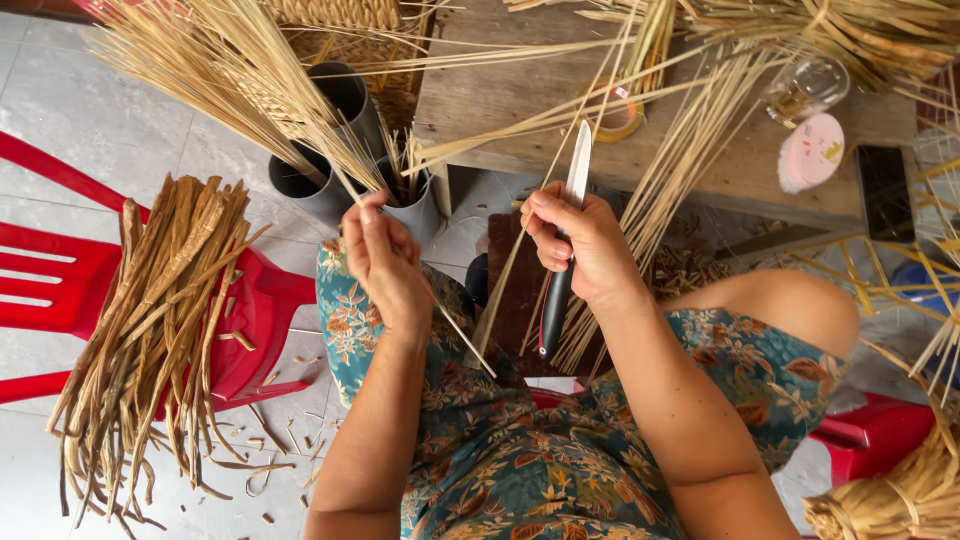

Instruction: The person sits on a low stool and uses a knife to peel and split bamboo strips into thin skewers, trimming the ends by hand and adding finished sticks to a pile on the work table.

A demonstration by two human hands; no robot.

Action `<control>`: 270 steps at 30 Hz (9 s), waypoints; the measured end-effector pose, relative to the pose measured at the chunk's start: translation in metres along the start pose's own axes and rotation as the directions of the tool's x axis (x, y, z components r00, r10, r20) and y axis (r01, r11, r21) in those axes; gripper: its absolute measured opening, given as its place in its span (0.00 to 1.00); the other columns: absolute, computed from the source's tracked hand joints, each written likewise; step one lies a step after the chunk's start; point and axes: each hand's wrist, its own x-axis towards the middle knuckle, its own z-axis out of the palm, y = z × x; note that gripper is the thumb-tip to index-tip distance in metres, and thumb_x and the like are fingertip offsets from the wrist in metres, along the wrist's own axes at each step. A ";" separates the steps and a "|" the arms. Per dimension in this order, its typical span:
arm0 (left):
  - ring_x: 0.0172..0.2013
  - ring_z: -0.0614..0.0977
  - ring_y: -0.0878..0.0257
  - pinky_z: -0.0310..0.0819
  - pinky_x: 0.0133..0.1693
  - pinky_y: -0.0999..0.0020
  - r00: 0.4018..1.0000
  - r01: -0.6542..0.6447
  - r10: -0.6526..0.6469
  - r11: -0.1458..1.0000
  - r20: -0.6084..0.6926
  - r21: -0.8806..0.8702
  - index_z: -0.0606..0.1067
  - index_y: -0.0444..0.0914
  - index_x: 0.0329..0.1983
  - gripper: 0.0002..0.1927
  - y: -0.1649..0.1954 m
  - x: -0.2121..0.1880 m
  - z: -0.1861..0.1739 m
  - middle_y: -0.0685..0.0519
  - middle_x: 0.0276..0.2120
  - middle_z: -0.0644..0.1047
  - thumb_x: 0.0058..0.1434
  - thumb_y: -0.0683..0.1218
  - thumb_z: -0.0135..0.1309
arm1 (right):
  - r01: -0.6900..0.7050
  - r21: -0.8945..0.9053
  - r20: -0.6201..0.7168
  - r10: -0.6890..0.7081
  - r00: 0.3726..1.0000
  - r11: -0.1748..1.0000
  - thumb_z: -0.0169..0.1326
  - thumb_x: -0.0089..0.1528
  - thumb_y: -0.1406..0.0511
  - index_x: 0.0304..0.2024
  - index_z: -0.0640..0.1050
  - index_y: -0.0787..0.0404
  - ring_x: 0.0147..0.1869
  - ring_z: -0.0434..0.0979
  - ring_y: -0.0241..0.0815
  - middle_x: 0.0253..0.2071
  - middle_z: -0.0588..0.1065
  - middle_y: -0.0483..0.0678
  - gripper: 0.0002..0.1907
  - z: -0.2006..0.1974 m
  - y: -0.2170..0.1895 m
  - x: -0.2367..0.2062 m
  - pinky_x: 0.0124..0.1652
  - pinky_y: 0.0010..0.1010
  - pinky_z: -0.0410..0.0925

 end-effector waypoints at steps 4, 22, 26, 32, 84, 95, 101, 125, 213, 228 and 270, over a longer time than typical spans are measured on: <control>0.22 0.60 0.72 0.51 0.24 0.74 0.985 -0.174 0.173 0.982 -0.027 -0.077 0.73 0.37 0.49 0.10 0.018 0.010 -0.016 0.58 0.22 0.65 0.78 0.49 0.46 | -0.028 0.006 0.037 0.027 0.999 1.000 0.59 0.65 0.65 0.35 0.78 0.64 0.19 0.62 0.25 0.29 0.75 0.47 0.08 0.020 0.009 0.022 0.17 0.19 0.54; 0.25 0.62 0.70 0.54 0.26 0.74 0.979 -0.165 0.133 0.961 -0.155 -0.220 0.70 0.40 0.46 0.08 0.045 0.031 -0.047 0.57 0.26 0.64 0.75 0.49 0.50 | -0.085 0.158 -0.036 0.092 0.995 0.984 0.56 0.66 0.63 0.36 0.77 0.61 0.21 0.62 0.26 0.31 0.75 0.44 0.08 0.054 0.063 0.124 0.19 0.19 0.54; 0.24 0.62 0.69 0.54 0.26 0.73 0.978 -0.169 0.134 0.960 -0.162 -0.225 0.70 0.39 0.46 0.09 0.041 0.034 -0.051 0.57 0.26 0.64 0.75 0.49 0.51 | -0.038 0.174 -0.101 0.056 0.993 0.984 0.57 0.66 0.62 0.36 0.77 0.59 0.21 0.63 0.27 0.30 0.75 0.43 0.07 0.043 0.070 0.174 0.19 0.20 0.55; 0.23 0.62 0.69 0.55 0.26 0.73 0.979 -0.170 0.134 0.950 -0.150 -0.262 0.71 0.36 0.46 0.10 0.033 0.039 -0.056 0.56 0.25 0.66 0.76 0.49 0.50 | 0.082 0.051 -0.308 -0.062 0.949 0.995 0.59 0.65 0.62 0.35 0.77 0.57 0.21 0.65 0.29 0.30 0.77 0.44 0.06 0.022 0.071 0.249 0.20 0.23 0.57; 0.20 0.81 0.63 0.70 0.22 0.68 0.836 0.538 -0.323 0.332 -0.443 0.774 0.80 0.33 0.45 0.19 -0.075 0.318 -0.090 0.49 0.24 0.82 0.63 0.53 0.51 | -0.129 0.065 -0.249 0.141 0.958 0.989 0.55 0.66 0.59 0.43 0.81 0.52 0.19 0.65 0.29 0.32 0.81 0.46 0.08 0.038 0.135 0.383 0.18 0.23 0.55; 0.36 0.86 0.48 0.78 0.42 0.58 0.971 0.182 -0.137 -0.099 -0.195 0.978 0.78 0.30 0.37 0.10 -0.074 0.320 -0.096 0.42 0.25 0.81 0.55 0.42 0.57 | -0.023 0.193 -0.350 0.091 0.932 0.981 0.54 0.68 0.62 0.41 0.80 0.55 0.21 0.67 0.31 0.33 0.81 0.45 0.07 -0.024 0.099 0.386 0.20 0.24 0.57; 0.31 0.87 0.53 0.79 0.42 0.61 0.955 0.253 -0.151 -0.029 -0.254 0.967 0.79 0.33 0.37 0.15 -0.058 0.305 -0.102 0.46 0.19 0.80 0.65 0.50 0.50 | -0.013 0.160 -0.422 0.080 0.903 0.987 0.53 0.68 0.63 0.40 0.80 0.57 0.22 0.70 0.32 0.36 0.84 0.48 0.07 -0.024 0.092 0.385 0.21 0.24 0.58; 0.30 0.76 0.69 0.67 0.30 0.73 0.912 -0.090 0.396 0.444 -0.106 0.892 0.82 0.35 0.41 0.10 0.023 0.214 -0.151 0.51 0.45 0.86 0.74 0.40 0.50 | -0.116 -0.094 -0.077 0.109 0.991 0.989 0.50 0.69 0.63 0.54 0.79 0.67 0.21 0.66 0.31 0.41 0.81 0.56 0.16 -0.043 0.044 0.181 0.22 0.23 0.61; 0.34 0.87 0.59 0.82 0.38 0.66 0.636 -0.428 -0.195 0.716 0.746 0.552 0.69 0.42 0.68 0.19 0.166 -0.144 0.069 0.50 0.34 0.81 0.75 0.41 0.50 | 0.092 0.186 0.449 -0.168 0.878 0.978 0.50 0.74 0.59 0.73 0.60 0.52 0.23 0.58 0.32 0.28 0.68 0.51 0.27 0.043 -0.020 -0.183 0.25 0.22 0.57; 0.38 0.86 0.53 0.81 0.38 0.65 0.593 -0.627 -0.044 0.601 0.804 0.496 0.67 0.41 0.68 0.25 0.155 -0.143 0.068 0.46 0.44 0.81 0.69 0.36 0.55 | 0.056 0.238 0.457 -0.162 0.875 0.970 0.49 0.74 0.60 0.72 0.60 0.51 0.23 0.58 0.32 0.29 0.68 0.52 0.25 0.043 -0.018 -0.182 0.25 0.22 0.56; 0.31 0.83 0.58 0.77 0.32 0.66 0.589 -0.728 0.154 0.527 0.793 0.438 0.73 0.38 0.57 0.14 0.147 -0.145 0.074 0.52 0.33 0.78 0.69 0.39 0.59 | 0.039 0.289 0.467 -0.177 0.866 0.956 0.49 0.75 0.61 0.74 0.59 0.52 0.23 0.58 0.32 0.29 0.68 0.51 0.26 0.046 -0.009 -0.191 0.25 0.22 0.57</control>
